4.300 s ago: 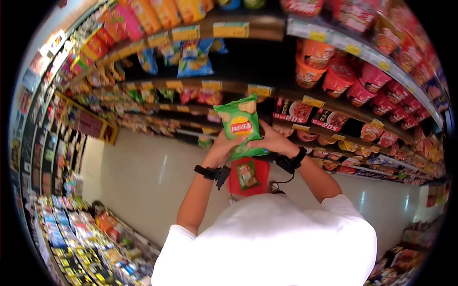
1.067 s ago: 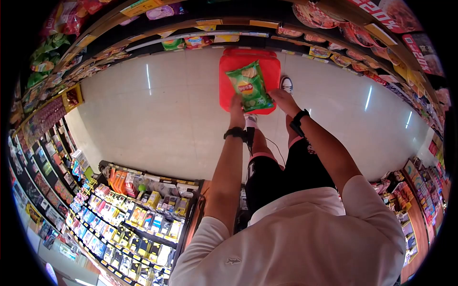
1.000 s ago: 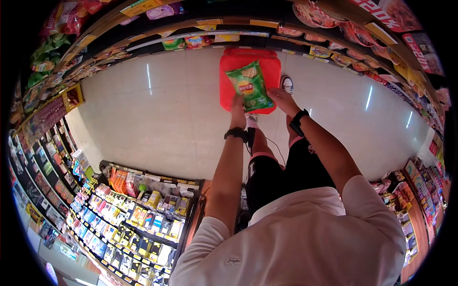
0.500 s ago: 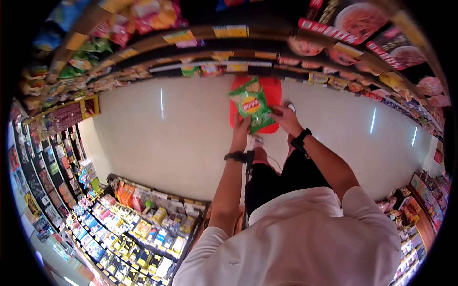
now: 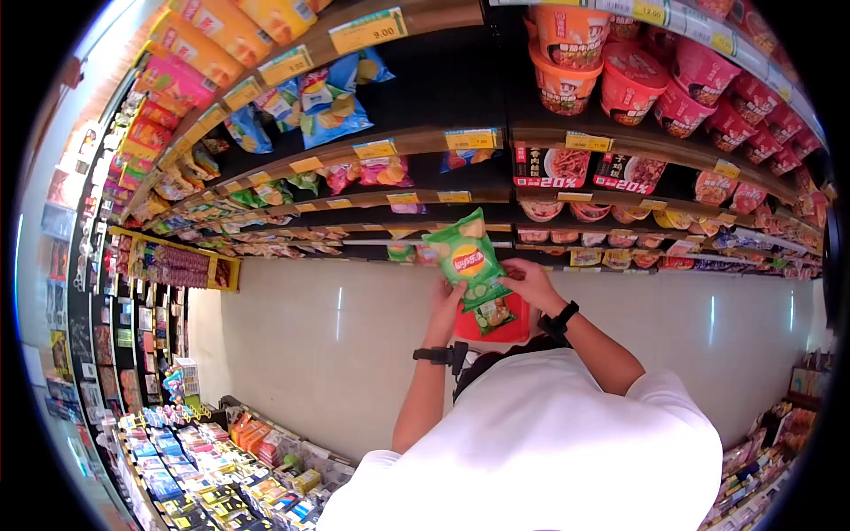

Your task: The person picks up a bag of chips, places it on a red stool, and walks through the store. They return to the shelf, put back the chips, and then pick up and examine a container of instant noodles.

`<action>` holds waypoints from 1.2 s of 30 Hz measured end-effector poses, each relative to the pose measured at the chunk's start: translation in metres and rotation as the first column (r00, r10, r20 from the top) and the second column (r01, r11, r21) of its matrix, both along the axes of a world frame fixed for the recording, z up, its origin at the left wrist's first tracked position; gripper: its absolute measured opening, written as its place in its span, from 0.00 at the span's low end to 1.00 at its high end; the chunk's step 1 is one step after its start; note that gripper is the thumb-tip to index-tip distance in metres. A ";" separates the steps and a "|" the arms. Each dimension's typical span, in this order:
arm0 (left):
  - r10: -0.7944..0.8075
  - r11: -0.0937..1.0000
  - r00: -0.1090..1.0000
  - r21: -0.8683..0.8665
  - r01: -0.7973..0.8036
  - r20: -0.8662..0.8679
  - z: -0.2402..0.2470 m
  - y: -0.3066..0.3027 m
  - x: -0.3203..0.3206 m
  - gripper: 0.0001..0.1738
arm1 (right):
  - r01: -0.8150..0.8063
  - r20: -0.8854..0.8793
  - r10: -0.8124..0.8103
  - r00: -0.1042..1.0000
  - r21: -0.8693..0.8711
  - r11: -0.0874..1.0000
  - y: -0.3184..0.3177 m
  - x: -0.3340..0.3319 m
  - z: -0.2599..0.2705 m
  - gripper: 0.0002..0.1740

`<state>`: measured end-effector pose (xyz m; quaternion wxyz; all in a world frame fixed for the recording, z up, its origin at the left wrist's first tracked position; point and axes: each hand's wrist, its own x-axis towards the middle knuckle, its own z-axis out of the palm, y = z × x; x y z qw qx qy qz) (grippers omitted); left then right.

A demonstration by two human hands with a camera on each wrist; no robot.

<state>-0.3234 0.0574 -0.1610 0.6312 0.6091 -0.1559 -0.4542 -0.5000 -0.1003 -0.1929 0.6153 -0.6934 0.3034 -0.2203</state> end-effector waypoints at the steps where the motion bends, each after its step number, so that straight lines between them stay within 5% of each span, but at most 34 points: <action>1: -0.024 1.000 0.999 -0.016 0.025 0.023 0.014 0.000 0.001 0.28 | 0.006 0.011 -0.006 1.000 -0.001 1.000 0.000 0.000 0.008 0.24; 5: -0.030 0.986 0.981 -0.153 0.060 0.190 0.062 -0.011 0.011 0.27 | -0.019 0.111 0.014 0.994 0.042 0.999 -0.007 0.008 0.075 0.24; 7: -0.029 0.985 0.967 -0.155 0.070 0.252 0.086 -0.020 0.020 0.26 | 0.027 0.009 -0.026 1.000 -0.059 0.998 -0.012 0.012 0.110 0.23; 8: -0.042 0.986 0.951 -0.143 0.089 0.306 0.099 -0.026 0.025 0.25 | 0.034 0.094 -0.013 0.995 -0.221 0.975 -0.021 0.017 0.111 0.21; 13: -0.013 0.962 0.929 -0.248 0.112 0.370 0.154 -0.052 0.035 0.23 | 0.114 0.190 -0.042 0.981 -0.386 0.915 -0.046 0.035 0.159 0.20; 19: 0.044 0.947 0.886 -0.302 0.110 0.462 0.197 -0.093 0.061 0.22 | 0.118 0.055 -0.105 0.993 -0.464 0.878 -0.074 0.049 0.226 0.22; 22: 0.090 0.961 0.732 -0.252 0.114 0.675 0.212 -0.122 0.084 0.21 | 0.145 0.039 -0.146 0.988 -0.524 0.839 -0.088 0.059 0.257 0.23; 27: 0.109 0.960 0.779 -0.269 0.078 0.618 0.241 -0.171 0.103 0.18 | 0.186 0.043 -0.200 0.979 -0.588 0.787 -0.124 0.087 0.278 0.20; 31: 0.027 0.977 0.711 -0.169 0.130 0.702 0.248 -0.212 0.131 0.17 | 0.188 0.017 -0.233 0.972 -0.648 0.738 -0.163 0.111 0.280 0.18; 34: 0.019 0.972 0.702 -0.178 0.155 0.712 0.265 -0.232 0.141 0.19 | 0.120 -0.051 -0.162 0.985 -0.469 0.875 -0.190 0.121 0.286 0.22; 36: -0.067 0.960 0.811 -0.183 0.210 0.581 0.276 -0.246 0.145 0.29 | 0.208 0.028 -0.229 0.973 -0.537 0.818 -0.202 0.133 0.285 0.25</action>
